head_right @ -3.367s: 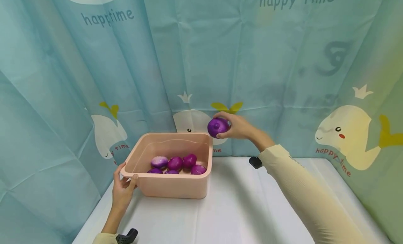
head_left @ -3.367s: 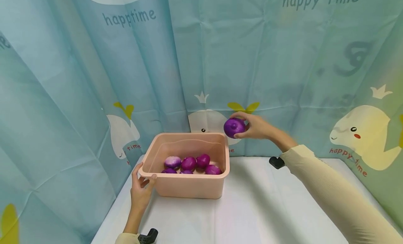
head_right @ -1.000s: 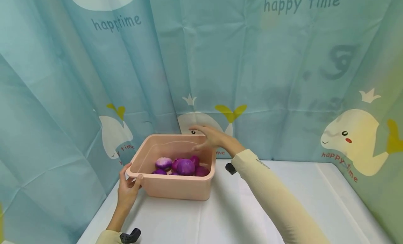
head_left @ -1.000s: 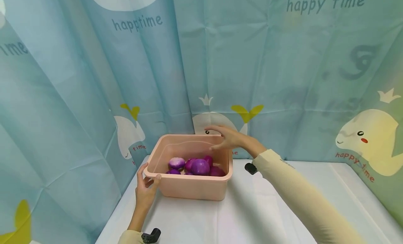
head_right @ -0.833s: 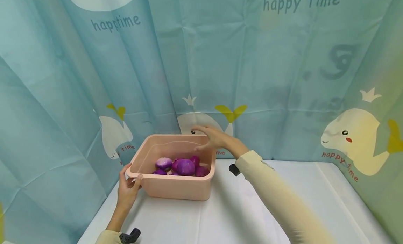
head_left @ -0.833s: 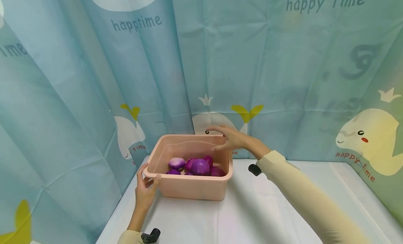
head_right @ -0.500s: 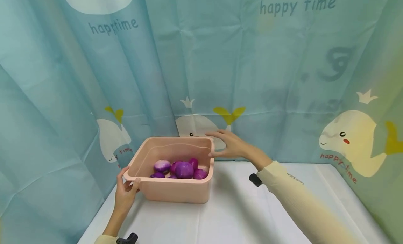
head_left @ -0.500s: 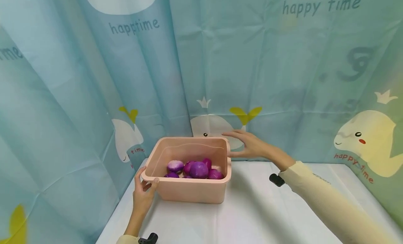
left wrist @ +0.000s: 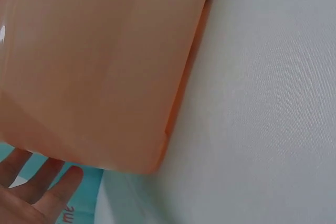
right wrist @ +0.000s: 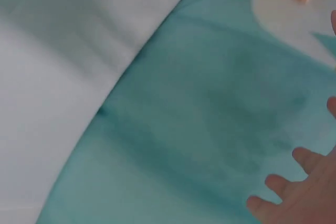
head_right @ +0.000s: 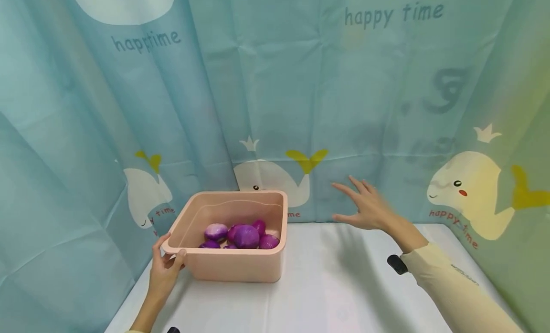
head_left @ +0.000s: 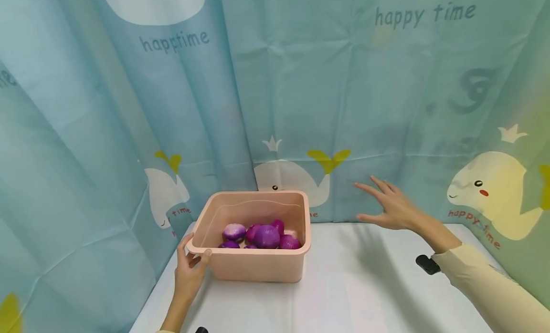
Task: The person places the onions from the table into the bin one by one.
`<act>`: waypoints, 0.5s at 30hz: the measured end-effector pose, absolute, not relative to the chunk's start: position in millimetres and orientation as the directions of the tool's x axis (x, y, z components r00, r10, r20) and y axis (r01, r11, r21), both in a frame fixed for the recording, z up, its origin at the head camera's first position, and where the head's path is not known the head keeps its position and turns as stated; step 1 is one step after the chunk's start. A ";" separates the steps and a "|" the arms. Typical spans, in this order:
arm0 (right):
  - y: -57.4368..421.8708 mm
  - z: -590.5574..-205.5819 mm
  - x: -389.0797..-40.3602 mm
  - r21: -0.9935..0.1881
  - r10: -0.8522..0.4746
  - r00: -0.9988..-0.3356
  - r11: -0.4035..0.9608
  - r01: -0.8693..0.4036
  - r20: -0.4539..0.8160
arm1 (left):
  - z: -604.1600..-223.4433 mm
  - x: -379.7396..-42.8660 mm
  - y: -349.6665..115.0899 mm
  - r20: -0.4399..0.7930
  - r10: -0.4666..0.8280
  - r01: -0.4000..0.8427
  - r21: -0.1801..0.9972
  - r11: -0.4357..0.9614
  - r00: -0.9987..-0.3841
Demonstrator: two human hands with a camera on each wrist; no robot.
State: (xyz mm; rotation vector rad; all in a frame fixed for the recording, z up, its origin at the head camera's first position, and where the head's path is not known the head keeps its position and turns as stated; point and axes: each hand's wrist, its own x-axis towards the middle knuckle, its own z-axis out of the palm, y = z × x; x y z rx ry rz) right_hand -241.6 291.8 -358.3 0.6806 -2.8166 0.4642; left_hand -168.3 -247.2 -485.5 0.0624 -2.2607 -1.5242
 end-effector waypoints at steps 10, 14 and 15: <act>316.6 -368.8 -238.4 -0.160 -0.302 -0.924 0.926 -0.343 0.236 | -455.4 -158.5 -264.9 0.305 -0.161 0.165 0.807 0.567 -0.938; 319.9 -368.6 -237.0 -0.135 -0.291 -0.925 0.934 -0.330 0.242 | -435.4 -159.0 -271.2 0.392 -0.093 0.224 0.688 0.690 -0.915; 320.4 -368.6 -237.0 -0.132 -0.290 -0.926 0.936 -0.327 0.243 | -430.1 -160.2 -271.5 0.420 -0.070 0.244 0.647 0.723 -0.905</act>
